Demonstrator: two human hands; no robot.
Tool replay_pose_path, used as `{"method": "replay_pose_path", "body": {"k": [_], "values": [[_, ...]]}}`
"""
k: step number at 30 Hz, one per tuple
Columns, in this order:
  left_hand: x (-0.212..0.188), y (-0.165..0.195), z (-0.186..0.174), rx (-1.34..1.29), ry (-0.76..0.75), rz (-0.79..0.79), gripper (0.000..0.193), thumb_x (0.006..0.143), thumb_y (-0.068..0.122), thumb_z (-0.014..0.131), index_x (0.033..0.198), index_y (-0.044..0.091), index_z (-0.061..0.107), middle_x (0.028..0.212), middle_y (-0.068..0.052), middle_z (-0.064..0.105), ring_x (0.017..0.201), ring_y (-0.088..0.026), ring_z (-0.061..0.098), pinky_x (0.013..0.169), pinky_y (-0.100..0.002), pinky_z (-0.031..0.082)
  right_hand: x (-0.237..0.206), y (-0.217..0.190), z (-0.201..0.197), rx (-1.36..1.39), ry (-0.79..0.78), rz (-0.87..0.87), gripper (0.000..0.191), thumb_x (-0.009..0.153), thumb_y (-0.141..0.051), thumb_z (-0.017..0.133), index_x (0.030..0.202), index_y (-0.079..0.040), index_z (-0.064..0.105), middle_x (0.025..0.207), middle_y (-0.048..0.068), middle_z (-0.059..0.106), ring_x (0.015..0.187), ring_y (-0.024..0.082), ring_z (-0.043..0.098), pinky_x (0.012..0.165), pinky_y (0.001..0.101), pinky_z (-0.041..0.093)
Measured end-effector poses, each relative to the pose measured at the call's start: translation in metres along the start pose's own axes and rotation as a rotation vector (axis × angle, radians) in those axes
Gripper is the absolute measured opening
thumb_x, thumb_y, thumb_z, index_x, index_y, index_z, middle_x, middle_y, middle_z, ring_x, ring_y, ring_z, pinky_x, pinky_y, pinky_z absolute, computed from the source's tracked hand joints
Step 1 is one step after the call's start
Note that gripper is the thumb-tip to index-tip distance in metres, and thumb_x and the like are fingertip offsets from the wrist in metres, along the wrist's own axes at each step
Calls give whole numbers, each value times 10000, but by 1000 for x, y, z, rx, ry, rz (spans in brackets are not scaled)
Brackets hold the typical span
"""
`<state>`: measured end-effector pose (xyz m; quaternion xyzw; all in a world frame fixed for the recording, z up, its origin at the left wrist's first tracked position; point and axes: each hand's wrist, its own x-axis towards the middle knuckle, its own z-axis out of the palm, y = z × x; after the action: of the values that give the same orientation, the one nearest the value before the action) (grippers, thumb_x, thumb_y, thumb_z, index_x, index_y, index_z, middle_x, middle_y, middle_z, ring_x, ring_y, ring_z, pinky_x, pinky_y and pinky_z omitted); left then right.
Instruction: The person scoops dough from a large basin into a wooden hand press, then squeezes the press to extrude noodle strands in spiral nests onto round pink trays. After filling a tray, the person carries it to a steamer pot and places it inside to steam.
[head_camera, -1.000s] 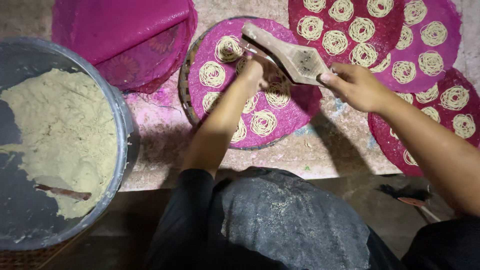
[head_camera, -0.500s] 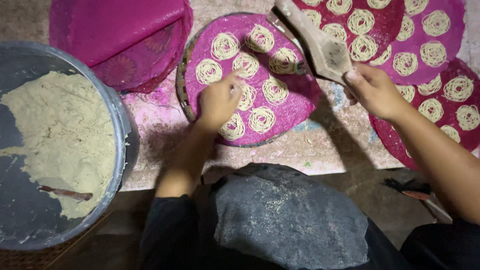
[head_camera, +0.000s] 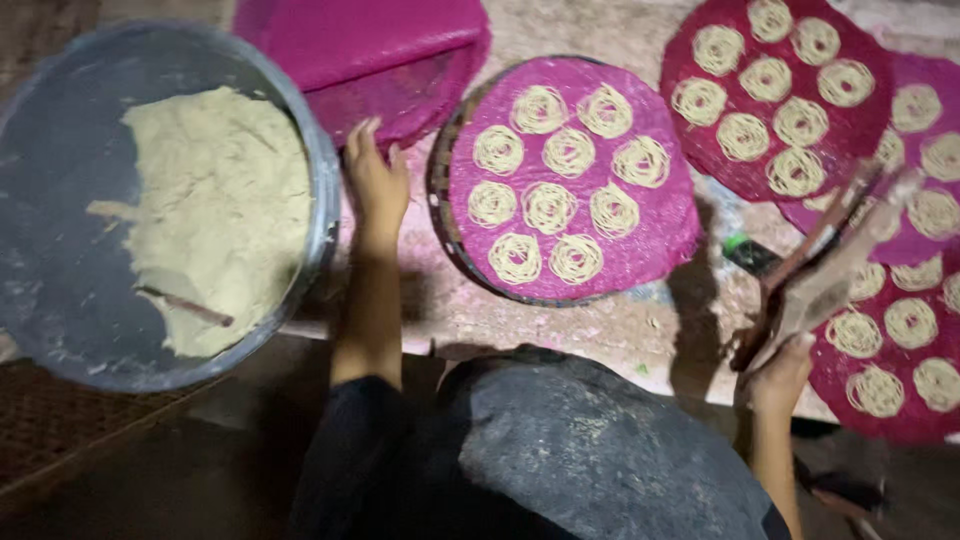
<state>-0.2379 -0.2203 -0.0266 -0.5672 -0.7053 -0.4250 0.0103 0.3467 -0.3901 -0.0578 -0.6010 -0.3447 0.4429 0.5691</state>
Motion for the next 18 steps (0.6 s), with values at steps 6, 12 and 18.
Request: {"method": "replay_pose_path", "body": {"k": [6, 12, 18], "values": [[92, 34, 51, 155, -165, 19, 505, 875, 44, 659, 1374, 75, 584, 1423, -143, 552, 1315, -347, 506, 1137, -484, 376, -12, 14, 14, 190, 60, 38, 714, 1126, -687, 375, 1490, -88, 509, 1036, 42, 661, 787, 159, 606, 652, 311, 493], [137, 105, 90, 458, -564, 532, 631, 879, 113, 645, 1482, 256, 531, 1567, -110, 453, 1443, -328, 402, 1130, -520, 352, -48, -5, 24, 34, 173, 73, 821, 1089, -717, 322, 1314, 19, 606, 882, 79, 649, 681, 183, 592, 585, 318, 467], [179, 123, 123, 1118, -564, 771, 408, 1080, 252, 466, 1306, 64, 749, 1390, -146, 688, 1435, -367, 479, 1278, -573, 31, -95, -7, 10, -69, 229, -56, 809, 1101, -680, 335, 1282, 57, 614, 851, 119, 634, 702, 196, 594, 597, 319, 451]]}}
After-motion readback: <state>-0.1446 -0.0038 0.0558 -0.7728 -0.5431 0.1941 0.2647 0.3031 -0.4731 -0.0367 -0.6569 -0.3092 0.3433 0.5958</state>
